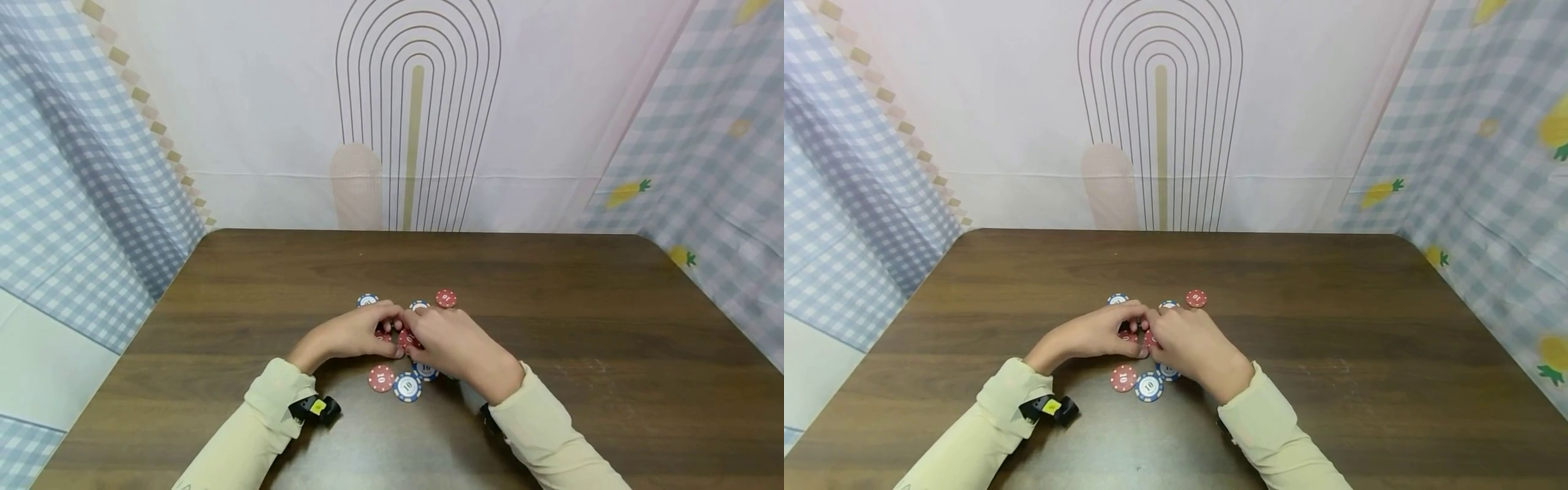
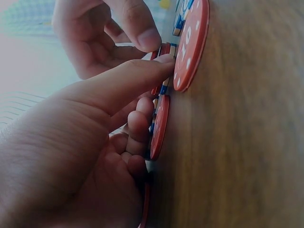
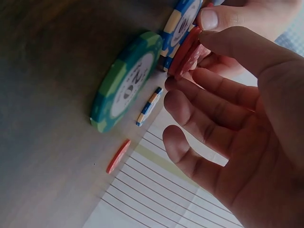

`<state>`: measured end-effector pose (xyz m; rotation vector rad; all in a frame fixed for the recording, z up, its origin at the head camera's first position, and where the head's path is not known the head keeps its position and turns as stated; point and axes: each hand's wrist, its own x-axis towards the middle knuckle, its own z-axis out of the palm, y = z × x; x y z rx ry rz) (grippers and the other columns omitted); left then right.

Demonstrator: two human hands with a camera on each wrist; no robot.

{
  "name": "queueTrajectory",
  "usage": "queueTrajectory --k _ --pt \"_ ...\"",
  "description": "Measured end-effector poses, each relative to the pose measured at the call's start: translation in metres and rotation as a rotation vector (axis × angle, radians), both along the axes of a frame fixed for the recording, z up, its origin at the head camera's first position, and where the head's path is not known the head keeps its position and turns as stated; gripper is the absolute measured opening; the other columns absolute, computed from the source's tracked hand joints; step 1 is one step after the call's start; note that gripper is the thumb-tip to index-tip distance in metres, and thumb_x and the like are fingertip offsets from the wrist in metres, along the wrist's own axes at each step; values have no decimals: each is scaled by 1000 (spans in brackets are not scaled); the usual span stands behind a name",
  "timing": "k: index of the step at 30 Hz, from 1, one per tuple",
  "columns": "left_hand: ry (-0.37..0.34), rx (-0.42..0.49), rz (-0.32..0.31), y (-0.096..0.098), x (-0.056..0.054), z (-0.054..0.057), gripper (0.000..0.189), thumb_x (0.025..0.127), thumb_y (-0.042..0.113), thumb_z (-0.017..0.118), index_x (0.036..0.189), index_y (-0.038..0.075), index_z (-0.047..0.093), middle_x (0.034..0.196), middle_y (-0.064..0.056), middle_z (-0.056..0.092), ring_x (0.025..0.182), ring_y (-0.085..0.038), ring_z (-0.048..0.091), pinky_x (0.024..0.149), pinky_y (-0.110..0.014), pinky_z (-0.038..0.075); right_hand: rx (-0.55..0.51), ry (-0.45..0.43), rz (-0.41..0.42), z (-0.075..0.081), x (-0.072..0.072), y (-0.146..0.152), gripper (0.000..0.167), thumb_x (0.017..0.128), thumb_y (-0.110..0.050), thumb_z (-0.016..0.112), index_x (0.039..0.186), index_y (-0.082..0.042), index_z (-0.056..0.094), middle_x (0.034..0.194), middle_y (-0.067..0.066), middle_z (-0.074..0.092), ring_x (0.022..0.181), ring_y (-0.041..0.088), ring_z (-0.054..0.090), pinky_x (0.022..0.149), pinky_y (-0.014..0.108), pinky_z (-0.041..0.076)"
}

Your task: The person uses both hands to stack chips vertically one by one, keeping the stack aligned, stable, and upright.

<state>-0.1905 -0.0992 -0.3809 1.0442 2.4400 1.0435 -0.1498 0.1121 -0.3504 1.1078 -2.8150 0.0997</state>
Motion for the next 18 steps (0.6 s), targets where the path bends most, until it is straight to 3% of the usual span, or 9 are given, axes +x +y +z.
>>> queueTrajectory --k 10,18 --pt "-7 7 -3 0 -1 -1 34 84 14 81 114 9 66 100 0 56 93 -13 51 83 -28 45 -11 -6 -2 0 0 1 29 94 -30 81 105 -10 64 83 -1 65 63 12 56 58 36 55" --pt "-18 -20 -11 -1 -1 -1 41 88 23 83 126 13 68 105 1 57 95 -12 52 84 -27 47 10 -94 -101 10 0 5 22 98 -30 75 98 -11 63 87 -1 62 69 13 56 65 38 56"
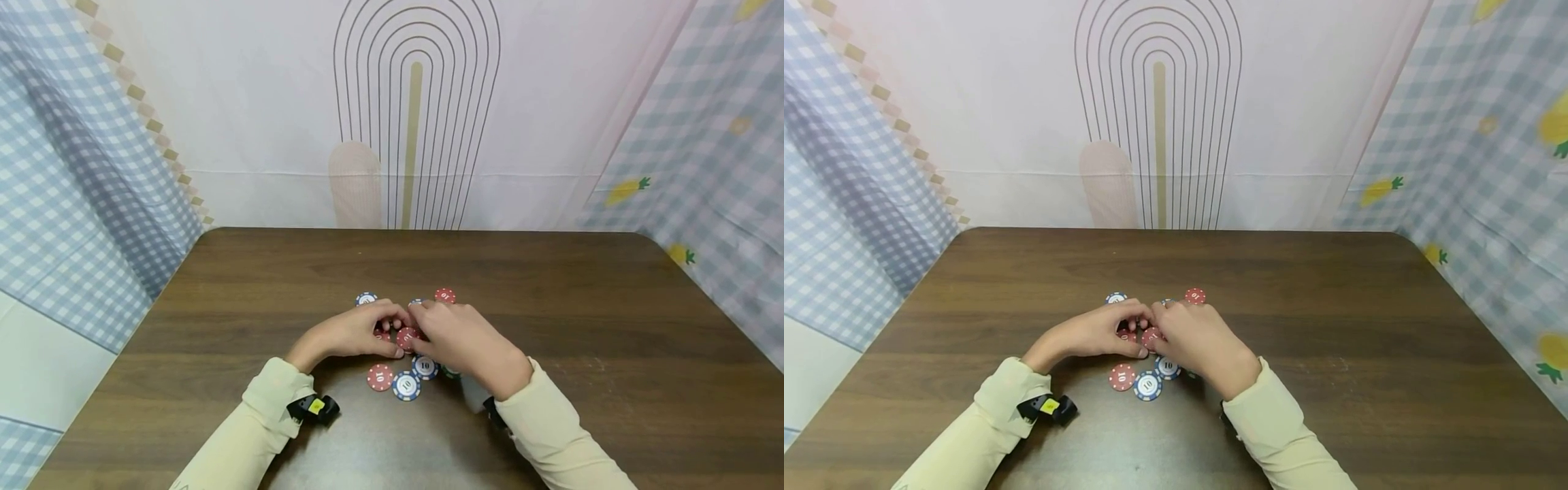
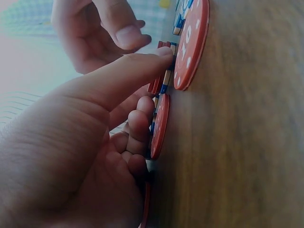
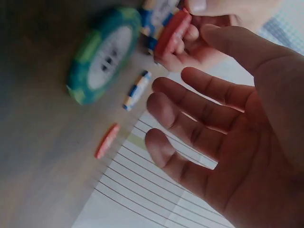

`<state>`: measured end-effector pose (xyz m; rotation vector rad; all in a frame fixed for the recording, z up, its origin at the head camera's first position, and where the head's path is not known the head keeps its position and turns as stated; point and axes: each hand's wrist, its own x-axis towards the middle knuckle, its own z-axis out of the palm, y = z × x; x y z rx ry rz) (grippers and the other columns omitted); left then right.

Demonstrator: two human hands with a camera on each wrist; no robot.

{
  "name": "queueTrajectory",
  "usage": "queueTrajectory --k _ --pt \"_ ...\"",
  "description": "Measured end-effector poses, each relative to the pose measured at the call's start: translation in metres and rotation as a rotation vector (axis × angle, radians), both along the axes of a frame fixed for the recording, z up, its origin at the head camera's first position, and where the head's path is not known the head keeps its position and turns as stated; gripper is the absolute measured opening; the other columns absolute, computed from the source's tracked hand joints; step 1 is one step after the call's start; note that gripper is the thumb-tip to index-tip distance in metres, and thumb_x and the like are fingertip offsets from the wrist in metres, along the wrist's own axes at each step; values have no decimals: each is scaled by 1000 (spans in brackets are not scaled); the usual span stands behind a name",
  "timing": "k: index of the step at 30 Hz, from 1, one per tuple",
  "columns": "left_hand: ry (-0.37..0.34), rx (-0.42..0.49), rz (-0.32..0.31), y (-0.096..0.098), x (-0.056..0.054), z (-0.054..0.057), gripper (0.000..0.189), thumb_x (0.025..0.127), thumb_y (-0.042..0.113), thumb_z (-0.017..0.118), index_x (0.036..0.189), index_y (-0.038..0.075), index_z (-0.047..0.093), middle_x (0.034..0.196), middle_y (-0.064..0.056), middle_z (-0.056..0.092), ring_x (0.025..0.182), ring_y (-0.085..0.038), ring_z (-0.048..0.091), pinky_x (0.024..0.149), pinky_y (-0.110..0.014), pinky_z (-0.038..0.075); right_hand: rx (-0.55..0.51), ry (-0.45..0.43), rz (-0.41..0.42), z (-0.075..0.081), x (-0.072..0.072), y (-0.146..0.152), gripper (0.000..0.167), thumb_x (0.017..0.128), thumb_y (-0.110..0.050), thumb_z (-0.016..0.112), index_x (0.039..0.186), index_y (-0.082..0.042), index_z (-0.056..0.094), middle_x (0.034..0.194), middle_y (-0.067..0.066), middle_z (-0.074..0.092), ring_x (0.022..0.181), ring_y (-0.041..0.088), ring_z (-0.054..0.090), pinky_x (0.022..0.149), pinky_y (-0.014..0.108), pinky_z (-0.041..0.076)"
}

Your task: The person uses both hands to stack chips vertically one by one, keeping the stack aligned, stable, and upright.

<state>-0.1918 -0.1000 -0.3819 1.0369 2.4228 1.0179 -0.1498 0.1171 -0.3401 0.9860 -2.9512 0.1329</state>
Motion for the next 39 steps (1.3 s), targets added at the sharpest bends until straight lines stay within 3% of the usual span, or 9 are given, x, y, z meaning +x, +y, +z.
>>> queueTrajectory --k 4,8,11,16,24,29,34,39 --pt "4 4 -12 -1 1 1 43 92 23 81 132 15 68 106 1 57 97 -12 52 86 -27 47 0 -26 -19 9 1 5 22 98 -29 75 101 -10 64 87 -2 62 69 13 56 63 39 54" --pt "1 17 -19 -2 1 1 43 93 22 81 133 16 69 109 1 58 98 -12 53 87 -28 47 11 -71 -40 16 2 10 28 97 -31 78 110 -8 67 97 -1 67 77 13 62 68 41 58" --pt "-3 16 -16 -2 1 1 43 93 22 81 134 17 69 110 1 58 100 -12 53 88 -29 48 26 -120 -63 21 3 12 32 96 -30 79 116 -8 67 105 2 69 82 14 64 73 43 59" --pt "-2 16 -11 -2 2 1 42 92 22 80 132 17 69 110 1 58 101 -11 53 89 -28 47 54 -207 -81 27 4 13 34 93 -23 82 118 -6 67 110 6 66 80 16 62 72 42 58" --pt "0 16 -13 -1 1 1 37 92 23 81 128 18 71 106 1 57 97 -12 52 86 -27 46 137 -254 -63 26 8 8 41 88 -21 88 120 -5 68 112 11 66 86 20 64 79 47 59" --pt "-10 11 -9 0 1 1 37 93 24 80 128 17 70 106 0 57 97 -13 52 86 -27 46 135 -271 -49 24 11 6 38 88 -19 88 118 -8 69 107 8 66 83 20 62 79 47 58" --pt "-10 9 -9 0 0 0 38 92 23 80 129 16 70 104 0 56 96 -13 53 84 -27 46 144 -271 -44 19 14 2 42 87 -18 87 123 -6 70 113 9 68 92 21 65 87 49 57" --pt "3 8 -7 0 0 0 38 92 22 80 128 15 71 104 1 57 95 -12 53 84 -26 46 153 -275 -62 14 16 -5 36 85 -19 87 113 -3 71 104 8 67 85 20 61 84 48 57"
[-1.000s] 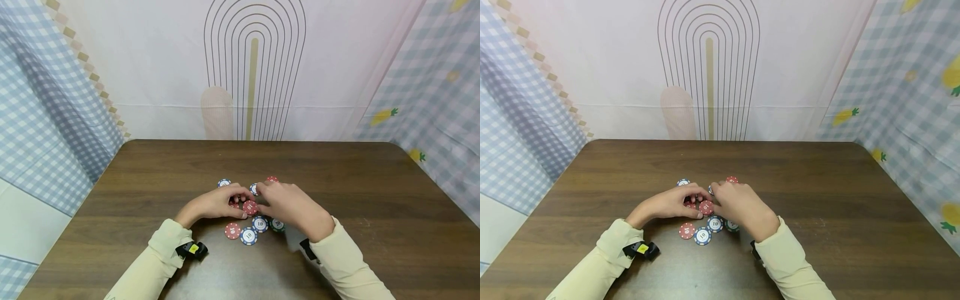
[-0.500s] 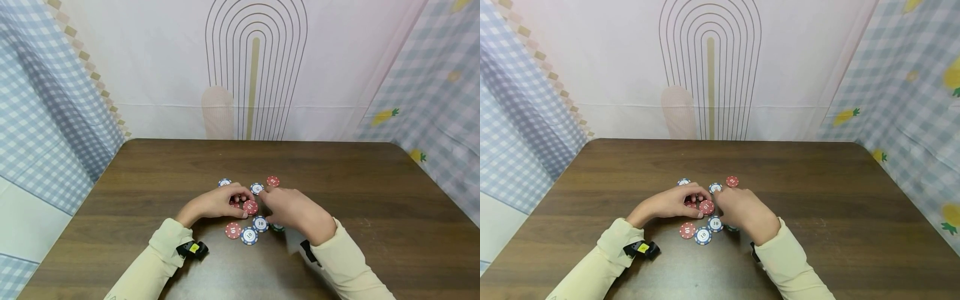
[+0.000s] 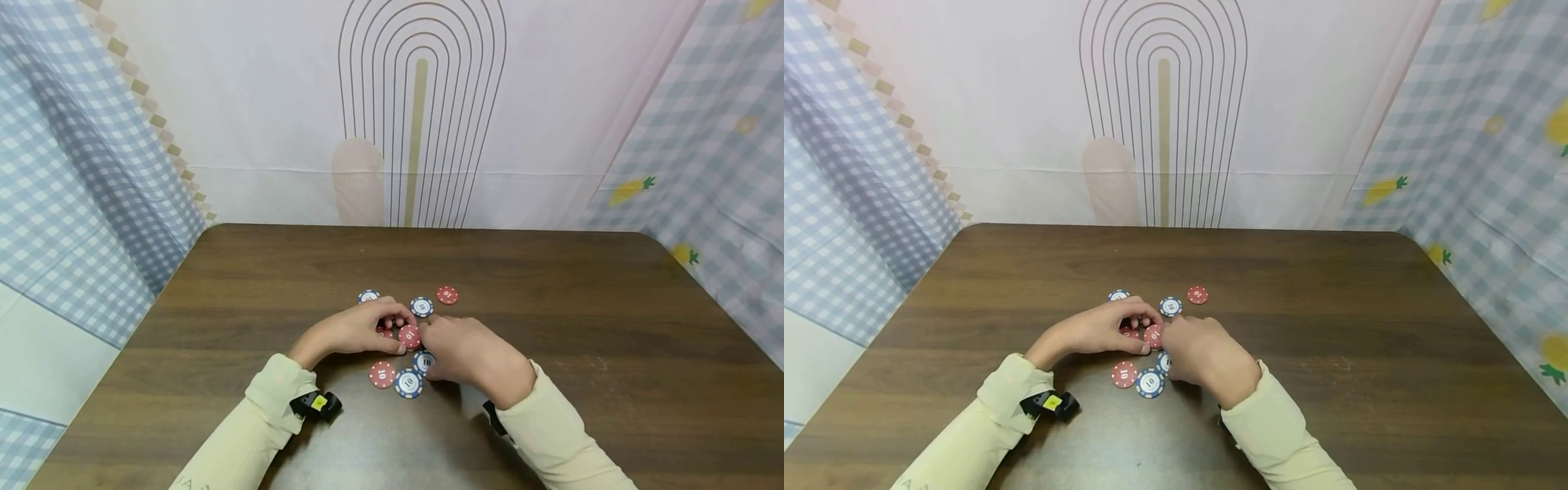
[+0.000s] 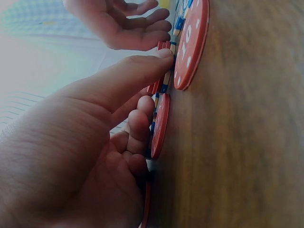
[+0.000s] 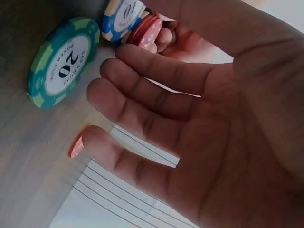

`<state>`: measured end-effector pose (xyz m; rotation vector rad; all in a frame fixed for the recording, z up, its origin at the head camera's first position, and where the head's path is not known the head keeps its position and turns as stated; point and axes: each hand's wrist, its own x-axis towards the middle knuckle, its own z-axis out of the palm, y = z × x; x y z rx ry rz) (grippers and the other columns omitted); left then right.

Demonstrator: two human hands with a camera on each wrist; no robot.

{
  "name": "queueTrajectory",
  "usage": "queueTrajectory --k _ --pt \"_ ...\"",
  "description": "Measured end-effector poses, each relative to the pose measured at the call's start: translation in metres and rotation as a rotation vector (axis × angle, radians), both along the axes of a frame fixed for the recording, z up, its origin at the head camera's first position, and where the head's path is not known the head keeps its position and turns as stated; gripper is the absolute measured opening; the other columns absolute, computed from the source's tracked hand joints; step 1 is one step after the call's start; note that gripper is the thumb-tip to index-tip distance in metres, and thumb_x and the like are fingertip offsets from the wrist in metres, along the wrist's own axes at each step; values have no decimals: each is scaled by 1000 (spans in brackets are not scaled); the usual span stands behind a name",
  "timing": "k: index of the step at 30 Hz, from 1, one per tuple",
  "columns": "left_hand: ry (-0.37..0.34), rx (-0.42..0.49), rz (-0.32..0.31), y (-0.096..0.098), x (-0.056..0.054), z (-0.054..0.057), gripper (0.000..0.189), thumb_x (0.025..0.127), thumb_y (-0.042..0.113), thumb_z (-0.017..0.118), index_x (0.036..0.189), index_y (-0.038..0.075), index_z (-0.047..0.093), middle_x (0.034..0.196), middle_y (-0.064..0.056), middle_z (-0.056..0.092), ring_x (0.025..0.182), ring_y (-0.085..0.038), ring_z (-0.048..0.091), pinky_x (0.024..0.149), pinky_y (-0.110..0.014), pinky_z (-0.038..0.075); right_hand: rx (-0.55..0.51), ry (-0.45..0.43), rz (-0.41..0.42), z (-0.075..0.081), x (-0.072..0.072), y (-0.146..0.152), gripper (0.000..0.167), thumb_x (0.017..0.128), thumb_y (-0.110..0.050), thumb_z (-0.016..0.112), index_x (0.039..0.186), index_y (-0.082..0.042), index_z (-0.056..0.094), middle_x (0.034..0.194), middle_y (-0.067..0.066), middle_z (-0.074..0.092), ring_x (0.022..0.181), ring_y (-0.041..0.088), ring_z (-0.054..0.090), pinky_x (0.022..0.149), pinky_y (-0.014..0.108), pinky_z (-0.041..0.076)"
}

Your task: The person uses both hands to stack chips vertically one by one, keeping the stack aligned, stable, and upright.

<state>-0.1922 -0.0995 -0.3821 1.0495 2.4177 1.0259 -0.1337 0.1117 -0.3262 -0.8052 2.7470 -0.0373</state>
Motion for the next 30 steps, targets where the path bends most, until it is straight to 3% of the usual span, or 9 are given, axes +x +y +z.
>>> queueTrajectory --k 8,14,18,22,30 --pt "-1 0 -5 2 -1 5 37 92 22 81 127 15 71 104 1 57 95 -12 53 85 -26 46 -2 -13 -29 0 1 -1 38 83 -25 90 109 -4 73 106 8 68 84 17 59 82 47 57" --pt "-1 3 -8 3 -2 6 37 92 22 81 127 15 71 105 0 58 95 -12 53 85 -27 46 -24 -31 -32 -1 -1 0 20 85 -19 86 94 -9 71 94 2 65 76 17 55 74 42 53" --pt "-10 -1 -1 1 -2 4 38 92 23 81 127 15 71 106 0 57 96 -13 53 85 -27 46 -21 -33 -31 -2 -1 0 19 82 -16 85 86 -13 67 86 -3 61 74 16 54 72 41 51" --pt "-18 -5 2 0 -1 2 37 92 23 80 127 16 71 106 1 57 96 -13 52 85 -26 46 -32 -45 -40 -3 -1 0 23 78 -15 85 90 -13 65 85 -3 60 75 17 54 73 41 51" --pt "-5 1 -2 0 0 0 37 92 23 80 127 16 71 105 1 57 96 -12 52 85 -26 46 -43 -56 -69 -1 -1 4 46 77 -21 86 116 -7 66 101 3 64 82 18 58 81 44 54"
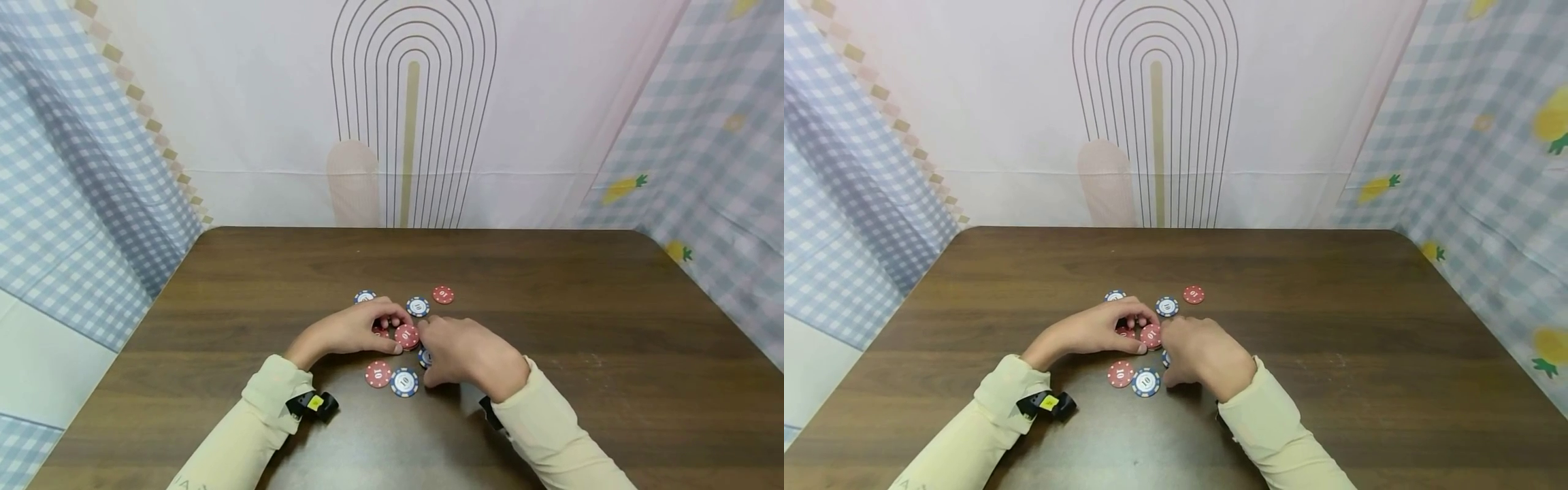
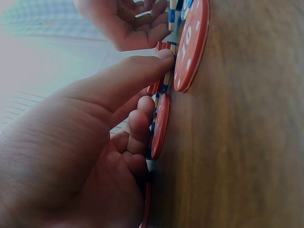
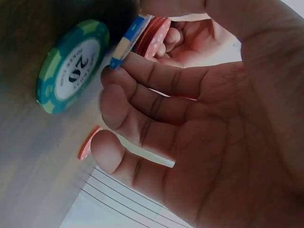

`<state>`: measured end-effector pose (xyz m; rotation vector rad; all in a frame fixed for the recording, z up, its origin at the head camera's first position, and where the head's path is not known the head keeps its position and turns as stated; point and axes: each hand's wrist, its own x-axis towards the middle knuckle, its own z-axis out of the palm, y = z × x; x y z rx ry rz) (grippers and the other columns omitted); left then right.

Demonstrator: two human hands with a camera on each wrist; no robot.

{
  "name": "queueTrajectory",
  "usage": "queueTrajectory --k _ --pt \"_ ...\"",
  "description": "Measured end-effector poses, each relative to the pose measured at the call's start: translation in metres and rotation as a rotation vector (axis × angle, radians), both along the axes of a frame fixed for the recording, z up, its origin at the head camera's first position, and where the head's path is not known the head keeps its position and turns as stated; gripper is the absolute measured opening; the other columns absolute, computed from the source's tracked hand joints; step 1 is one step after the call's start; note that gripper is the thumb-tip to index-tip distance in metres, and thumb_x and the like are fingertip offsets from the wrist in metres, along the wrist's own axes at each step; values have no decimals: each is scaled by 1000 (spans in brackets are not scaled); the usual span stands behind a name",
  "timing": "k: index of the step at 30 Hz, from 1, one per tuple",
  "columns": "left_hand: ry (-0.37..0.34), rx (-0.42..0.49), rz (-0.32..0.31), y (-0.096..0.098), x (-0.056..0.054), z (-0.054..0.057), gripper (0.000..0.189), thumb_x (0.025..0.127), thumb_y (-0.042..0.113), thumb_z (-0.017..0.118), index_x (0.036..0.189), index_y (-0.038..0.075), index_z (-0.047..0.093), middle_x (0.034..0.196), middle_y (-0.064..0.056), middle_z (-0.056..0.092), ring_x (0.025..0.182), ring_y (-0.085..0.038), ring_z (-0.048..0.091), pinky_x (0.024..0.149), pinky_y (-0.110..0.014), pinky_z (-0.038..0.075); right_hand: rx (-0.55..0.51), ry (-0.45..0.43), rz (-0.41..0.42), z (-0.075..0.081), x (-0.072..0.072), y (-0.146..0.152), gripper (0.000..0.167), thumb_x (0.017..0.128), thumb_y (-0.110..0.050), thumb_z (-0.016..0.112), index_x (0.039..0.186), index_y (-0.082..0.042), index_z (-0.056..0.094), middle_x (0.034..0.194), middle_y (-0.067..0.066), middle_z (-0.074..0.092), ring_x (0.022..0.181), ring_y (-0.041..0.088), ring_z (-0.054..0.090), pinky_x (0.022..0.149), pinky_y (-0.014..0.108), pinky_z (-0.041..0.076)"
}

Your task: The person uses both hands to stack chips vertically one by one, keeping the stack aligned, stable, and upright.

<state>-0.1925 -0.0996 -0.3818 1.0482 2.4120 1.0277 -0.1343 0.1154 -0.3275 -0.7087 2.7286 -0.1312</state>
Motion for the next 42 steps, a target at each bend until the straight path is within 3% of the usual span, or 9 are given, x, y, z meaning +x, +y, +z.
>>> queueTrajectory --k 11,16,23,32,42 --pt "4 -13 0 0 1 2 39 94 25 79 130 17 70 106 1 57 96 -12 53 85 -27 47 -44 88 58 9 -4 4 49 81 -23 80 122 -4 59 107 6 59 87 19 56 76 41 54" --pt "5 -14 0 -1 1 1 40 94 24 79 132 16 70 109 1 59 99 -11 53 88 -28 47 -76 133 95 9 -5 4 44 81 -19 78 117 -5 58 102 4 57 84 17 55 73 40 53" --pt "-3 -13 -2 -2 1 0 40 92 23 80 130 13 71 113 1 61 100 -12 55 90 -28 49 -136 216 122 1 -8 4 30 79 -15 75 103 -10 57 95 0 54 79 14 53 69 35 51" --pt "14 -28 4 -1 0 3 46 89 22 81 131 9 68 108 -1 58 97 -13 52 85 -28 47 -176 230 101 -11 -14 1 26 85 -17 72 108 -7 64 98 3 58 80 15 53 68 35 52" --pt "-1 -8 14 2 1 2 37 87 19 81 119 9 66 104 -1 56 94 -13 51 83 -26 46 -172 304 138 -21 -15 -3 18 84 -17 75 96 -8 64 94 4 57 77 17 54 63 40 55"
